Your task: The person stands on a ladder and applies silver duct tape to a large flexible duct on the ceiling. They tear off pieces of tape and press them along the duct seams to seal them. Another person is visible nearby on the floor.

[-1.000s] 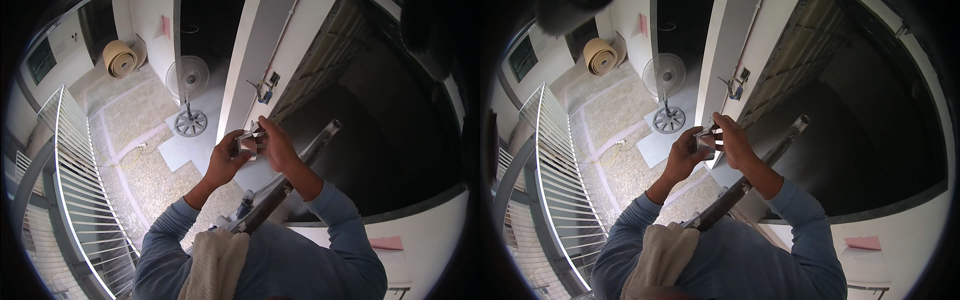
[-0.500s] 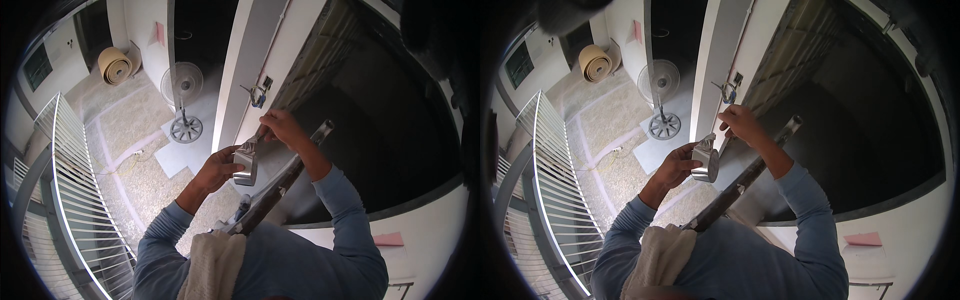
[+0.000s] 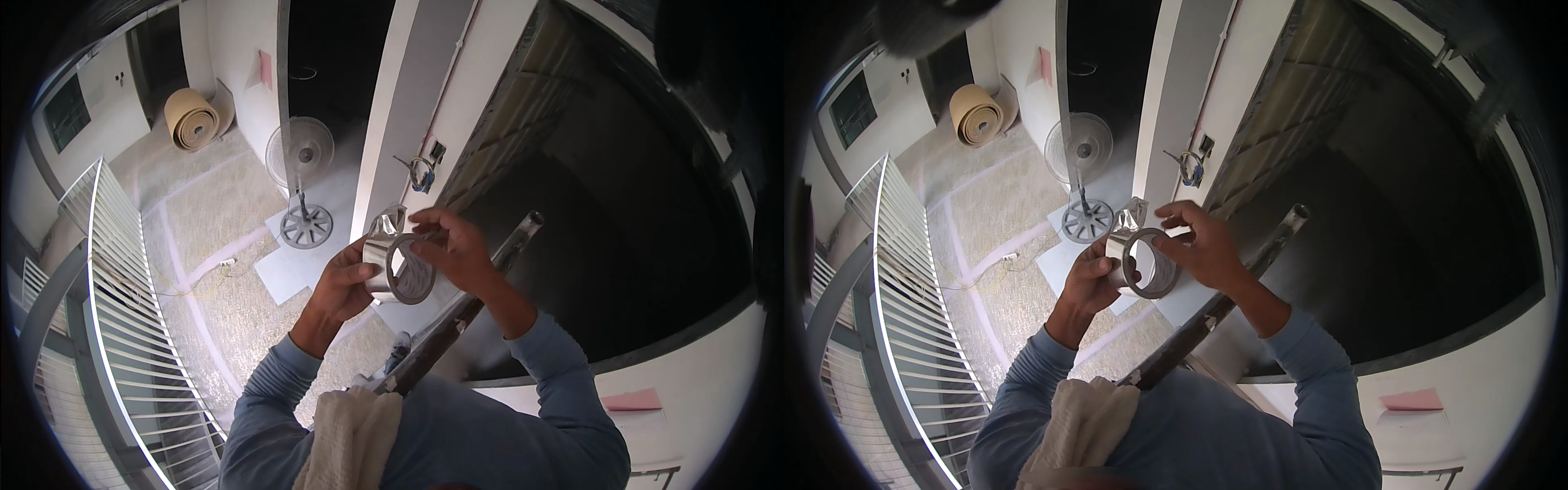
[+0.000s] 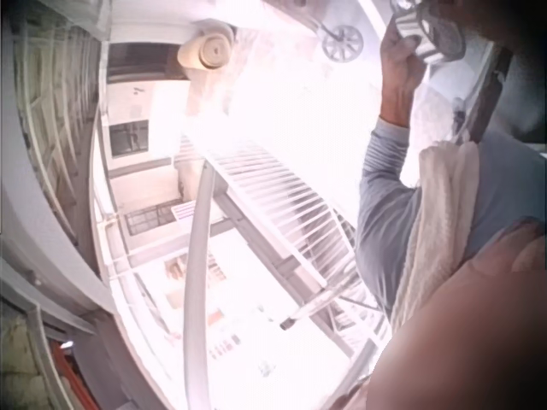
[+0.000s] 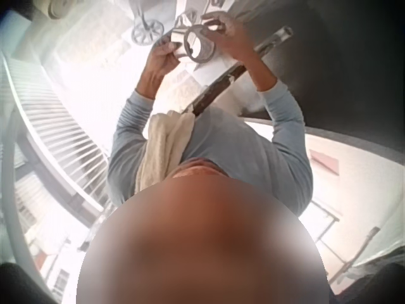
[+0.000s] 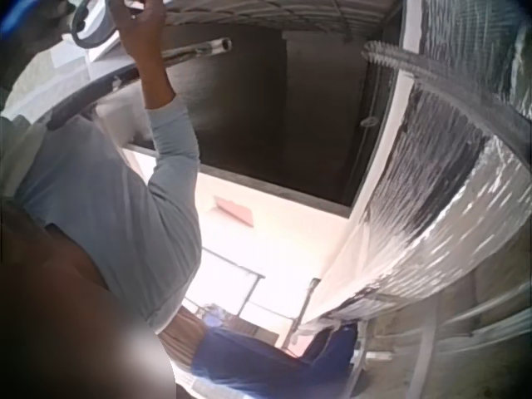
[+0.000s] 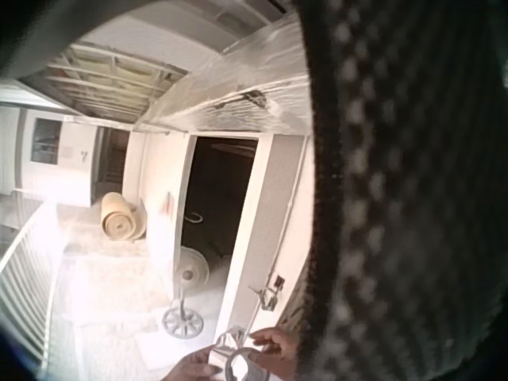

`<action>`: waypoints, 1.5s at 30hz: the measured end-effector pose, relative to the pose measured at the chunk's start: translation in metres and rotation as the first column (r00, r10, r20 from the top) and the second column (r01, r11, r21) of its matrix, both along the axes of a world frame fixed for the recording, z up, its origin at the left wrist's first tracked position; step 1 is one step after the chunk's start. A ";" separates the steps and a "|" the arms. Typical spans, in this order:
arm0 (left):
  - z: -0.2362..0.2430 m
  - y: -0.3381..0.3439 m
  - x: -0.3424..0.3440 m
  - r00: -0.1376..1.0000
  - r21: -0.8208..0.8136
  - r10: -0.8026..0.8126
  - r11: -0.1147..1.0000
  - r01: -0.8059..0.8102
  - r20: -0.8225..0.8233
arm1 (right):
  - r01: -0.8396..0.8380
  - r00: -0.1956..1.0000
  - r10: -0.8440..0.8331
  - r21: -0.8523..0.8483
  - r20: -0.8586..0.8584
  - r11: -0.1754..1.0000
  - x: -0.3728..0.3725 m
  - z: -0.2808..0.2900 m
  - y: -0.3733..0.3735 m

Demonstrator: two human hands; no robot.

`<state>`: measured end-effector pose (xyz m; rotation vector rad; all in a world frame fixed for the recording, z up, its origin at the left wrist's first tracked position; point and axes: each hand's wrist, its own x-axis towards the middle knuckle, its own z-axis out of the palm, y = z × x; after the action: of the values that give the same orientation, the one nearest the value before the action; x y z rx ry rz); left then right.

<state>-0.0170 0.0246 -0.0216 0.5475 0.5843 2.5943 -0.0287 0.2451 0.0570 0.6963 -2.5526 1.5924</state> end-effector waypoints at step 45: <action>0.177 -0.028 -0.020 0.004 0.094 0.355 0.259 -0.961 -0.935 | -0.209 0.772 -0.078 -0.367 -0.631 0.906 -0.072 0.102 -0.063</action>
<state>-0.0374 -0.0032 0.1555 1.6876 2.7087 2.3119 -0.1006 0.1823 0.1587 1.0547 -1.6477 1.5010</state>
